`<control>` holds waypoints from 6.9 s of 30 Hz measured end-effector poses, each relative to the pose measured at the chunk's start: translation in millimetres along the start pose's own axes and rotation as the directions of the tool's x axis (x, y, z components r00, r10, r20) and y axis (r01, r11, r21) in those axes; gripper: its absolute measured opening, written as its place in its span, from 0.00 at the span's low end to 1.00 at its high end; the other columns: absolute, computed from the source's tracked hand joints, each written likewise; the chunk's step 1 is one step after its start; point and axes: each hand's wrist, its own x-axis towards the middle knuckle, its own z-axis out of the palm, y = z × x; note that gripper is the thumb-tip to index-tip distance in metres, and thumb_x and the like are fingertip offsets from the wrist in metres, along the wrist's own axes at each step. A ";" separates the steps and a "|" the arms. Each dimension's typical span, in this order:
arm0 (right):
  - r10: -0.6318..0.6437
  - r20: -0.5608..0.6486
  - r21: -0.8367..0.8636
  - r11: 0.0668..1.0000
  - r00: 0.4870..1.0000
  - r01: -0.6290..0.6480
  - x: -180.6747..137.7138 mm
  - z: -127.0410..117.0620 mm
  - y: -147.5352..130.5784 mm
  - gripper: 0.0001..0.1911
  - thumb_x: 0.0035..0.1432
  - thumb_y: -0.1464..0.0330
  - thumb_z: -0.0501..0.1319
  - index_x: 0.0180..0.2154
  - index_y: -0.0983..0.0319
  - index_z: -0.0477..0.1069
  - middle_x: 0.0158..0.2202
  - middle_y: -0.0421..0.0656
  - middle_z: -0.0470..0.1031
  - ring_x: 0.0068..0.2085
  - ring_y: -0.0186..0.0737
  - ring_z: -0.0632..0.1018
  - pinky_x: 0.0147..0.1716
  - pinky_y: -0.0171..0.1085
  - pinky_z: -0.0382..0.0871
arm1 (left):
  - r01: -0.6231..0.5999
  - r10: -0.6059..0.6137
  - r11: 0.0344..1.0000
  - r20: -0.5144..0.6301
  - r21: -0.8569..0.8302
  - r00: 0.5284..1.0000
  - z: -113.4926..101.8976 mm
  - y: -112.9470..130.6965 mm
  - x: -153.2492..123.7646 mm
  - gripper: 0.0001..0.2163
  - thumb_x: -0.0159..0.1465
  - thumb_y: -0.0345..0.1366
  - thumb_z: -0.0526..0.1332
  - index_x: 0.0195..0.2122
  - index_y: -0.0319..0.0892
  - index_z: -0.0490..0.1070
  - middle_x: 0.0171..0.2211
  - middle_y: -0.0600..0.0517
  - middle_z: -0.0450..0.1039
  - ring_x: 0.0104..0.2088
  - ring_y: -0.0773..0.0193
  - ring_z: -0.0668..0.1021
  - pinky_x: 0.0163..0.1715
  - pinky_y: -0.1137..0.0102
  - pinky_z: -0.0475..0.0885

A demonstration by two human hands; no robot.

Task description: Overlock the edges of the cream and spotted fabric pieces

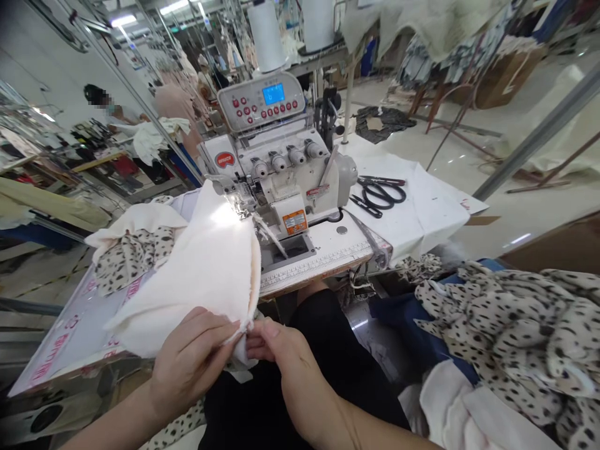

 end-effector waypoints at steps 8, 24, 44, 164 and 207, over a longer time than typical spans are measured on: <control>-0.486 0.401 -0.765 0.288 0.777 0.575 27.0 -16.6 -24.8 0.15 0.58 0.75 0.52 0.47 0.62 0.67 0.48 0.50 0.68 0.40 0.38 0.72 0.40 0.37 0.68 | -0.031 0.029 0.999 -0.065 -0.032 0.997 -3.1 3.1 7.8 0.09 0.55 0.20 0.56 0.37 0.36 0.65 0.29 0.50 0.69 0.30 0.68 0.69 0.35 0.69 0.65; -0.358 0.602 -0.728 0.122 0.714 0.675 43.8 -25.8 -35.1 0.13 0.52 0.80 0.49 0.34 0.63 0.67 0.33 0.45 0.74 0.31 0.33 0.75 0.28 0.28 0.68 | 0.751 -0.824 0.551 0.091 0.364 0.560 -30.3 -93.6 38.7 0.23 0.61 0.51 0.46 0.49 0.37 0.58 0.36 0.44 0.70 0.36 0.52 0.74 0.34 0.62 0.67; -0.341 0.517 -0.798 0.141 0.785 0.586 102.6 -43.8 -45.5 0.15 0.51 0.81 0.48 0.34 0.62 0.69 0.34 0.43 0.73 0.35 0.34 0.74 0.33 0.30 0.69 | 0.561 -0.535 0.693 -0.199 0.453 0.821 -50.2 -106.8 72.0 0.19 0.60 0.45 0.50 0.46 0.37 0.62 0.40 0.43 0.68 0.42 0.53 0.71 0.43 0.62 0.64; 0.054 0.127 -0.228 0.973 0.990 -0.024 113.1 -15.3 29.2 0.20 0.45 0.54 0.64 0.34 0.62 0.70 0.26 0.40 0.73 0.28 0.38 0.72 0.29 0.36 0.65 | 0.234 -0.200 0.969 0.311 -0.075 0.929 -15.1 -40.5 -7.8 0.07 0.57 0.36 0.55 0.38 0.47 0.66 0.32 0.52 0.72 0.30 0.64 0.74 0.28 0.74 0.69; -0.023 0.096 -0.281 0.959 0.995 0.049 92.6 -6.3 51.4 0.21 0.45 0.57 0.65 0.38 0.64 0.70 0.37 0.48 0.76 0.38 0.48 0.75 0.41 0.46 0.67 | 0.781 -0.780 0.615 0.224 0.106 0.584 -178.1 -163.2 87.2 0.18 0.45 0.49 0.61 0.26 0.37 0.70 0.25 0.47 0.71 0.27 0.60 0.73 0.28 0.68 0.67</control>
